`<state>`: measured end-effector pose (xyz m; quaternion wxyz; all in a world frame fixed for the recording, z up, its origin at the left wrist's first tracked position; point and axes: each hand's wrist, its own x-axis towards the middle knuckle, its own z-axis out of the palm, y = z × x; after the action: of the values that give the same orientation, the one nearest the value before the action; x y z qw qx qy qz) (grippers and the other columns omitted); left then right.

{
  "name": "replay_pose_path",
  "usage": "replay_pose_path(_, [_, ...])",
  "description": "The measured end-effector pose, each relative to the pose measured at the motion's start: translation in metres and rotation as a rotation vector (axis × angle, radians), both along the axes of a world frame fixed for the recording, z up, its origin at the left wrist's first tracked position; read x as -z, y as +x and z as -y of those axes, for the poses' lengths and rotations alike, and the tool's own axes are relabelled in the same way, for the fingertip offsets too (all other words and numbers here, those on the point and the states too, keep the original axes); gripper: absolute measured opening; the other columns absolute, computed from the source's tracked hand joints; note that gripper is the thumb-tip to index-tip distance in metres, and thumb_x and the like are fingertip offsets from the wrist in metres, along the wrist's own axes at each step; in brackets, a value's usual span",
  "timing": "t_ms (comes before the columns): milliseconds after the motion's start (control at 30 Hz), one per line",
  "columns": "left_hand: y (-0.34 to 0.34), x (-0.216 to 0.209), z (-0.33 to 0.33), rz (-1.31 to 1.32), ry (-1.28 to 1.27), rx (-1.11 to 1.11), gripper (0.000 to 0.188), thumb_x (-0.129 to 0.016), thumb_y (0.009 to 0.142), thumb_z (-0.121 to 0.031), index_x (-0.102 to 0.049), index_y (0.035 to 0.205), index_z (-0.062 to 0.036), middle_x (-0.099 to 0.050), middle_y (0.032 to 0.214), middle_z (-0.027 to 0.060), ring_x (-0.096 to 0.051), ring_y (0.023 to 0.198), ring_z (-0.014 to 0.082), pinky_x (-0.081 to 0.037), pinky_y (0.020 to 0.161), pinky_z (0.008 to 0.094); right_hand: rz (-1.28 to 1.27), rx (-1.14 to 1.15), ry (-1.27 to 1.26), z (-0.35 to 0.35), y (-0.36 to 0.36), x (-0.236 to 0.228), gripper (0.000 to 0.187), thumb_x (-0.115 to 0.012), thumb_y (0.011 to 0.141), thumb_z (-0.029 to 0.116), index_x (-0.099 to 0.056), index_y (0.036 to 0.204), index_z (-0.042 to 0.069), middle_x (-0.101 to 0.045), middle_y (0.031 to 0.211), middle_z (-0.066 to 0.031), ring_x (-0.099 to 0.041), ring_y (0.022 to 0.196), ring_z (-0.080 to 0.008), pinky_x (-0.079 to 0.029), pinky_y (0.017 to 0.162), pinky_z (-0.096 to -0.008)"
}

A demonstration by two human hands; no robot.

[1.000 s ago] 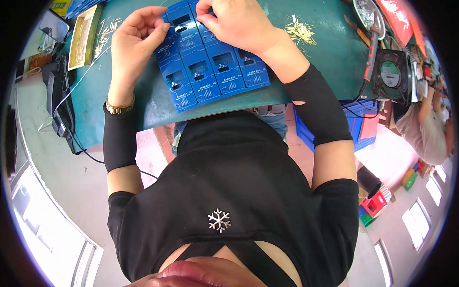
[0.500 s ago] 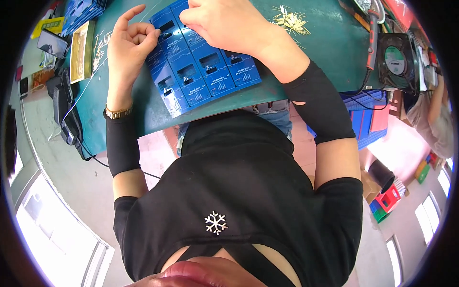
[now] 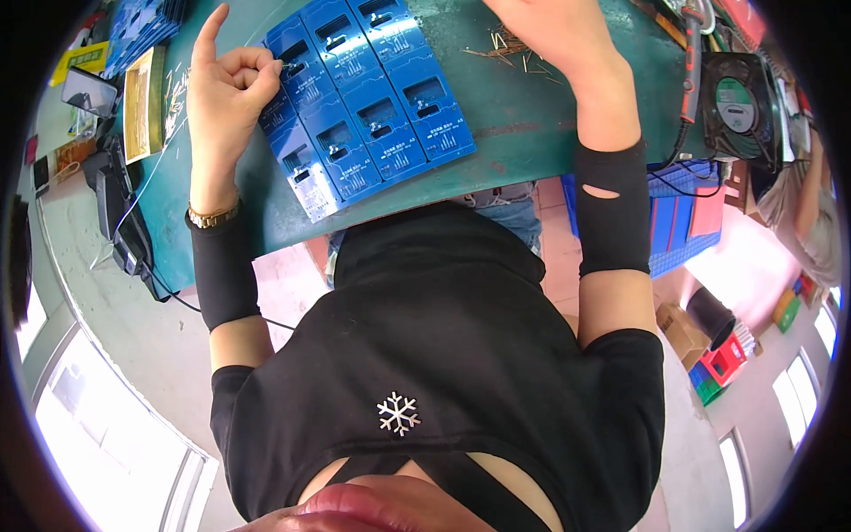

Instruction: The person inserts electronic pins and circuit boards into blue plastic housing modules by hand, then solders them in place with a soldering iron.

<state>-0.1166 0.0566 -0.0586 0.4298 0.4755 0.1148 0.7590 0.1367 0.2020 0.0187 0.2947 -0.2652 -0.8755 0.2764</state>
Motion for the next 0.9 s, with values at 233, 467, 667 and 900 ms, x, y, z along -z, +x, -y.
replay_pose_path(233, [0.026,-0.073,0.018,-0.746,-1.036,-0.616,0.079,-0.062,0.081,0.009,-0.027,0.150,-0.0022,-0.058,0.077,0.0016,-0.051,0.061,0.0034,-0.040,0.053,0.0150,-0.002,0.109,-0.055,-0.006,0.021,0.018,0.005,-0.069,0.084,0.001,-0.069,0.089,-0.001,-0.062,0.073,-0.0075,-0.057,0.059,-0.0134,-0.042,0.053,-0.0267])
replay_pose_path(467, [0.019,-0.055,0.029,-1.172,-0.742,-0.732,0.054,-0.070,0.083,0.000,-0.056,0.134,-0.0104,-0.067,0.082,0.0005,-0.058,0.063,0.0037,-0.048,0.061,0.0179,-0.014,0.162,-0.106,-0.010,0.022,0.022,0.004,-0.071,0.082,0.002,-0.068,0.084,-0.001,-0.062,0.072,-0.0060,-0.055,0.057,-0.0110,-0.041,0.051,-0.0264])
replay_pose_path(667, [0.024,-0.054,0.028,-1.299,-0.673,-0.840,0.058,-0.072,0.080,0.000,-0.058,0.134,-0.0161,-0.068,0.079,-0.0015,-0.059,0.056,0.0056,-0.049,0.056,0.0206,0.063,0.193,-0.309,-0.010,0.025,0.022,0.005,-0.071,0.082,0.001,-0.068,0.085,-0.001,-0.060,0.072,-0.0054,-0.055,0.060,-0.0115,-0.042,0.054,-0.0260])
replay_pose_path(900, [0.021,-0.052,0.033,-1.319,-0.703,-0.840,0.044,-0.073,0.081,-0.003,-0.066,0.123,-0.0146,-0.068,0.080,0.0005,-0.060,0.059,0.0077,-0.050,0.058,0.0227,-0.552,-0.357,-0.256,-0.029,0.022,0.057,0.008,-0.071,0.081,0.001,-0.068,0.088,-0.002,-0.061,0.078,-0.0083,-0.059,0.070,-0.0155,-0.046,0.062,-0.0282])
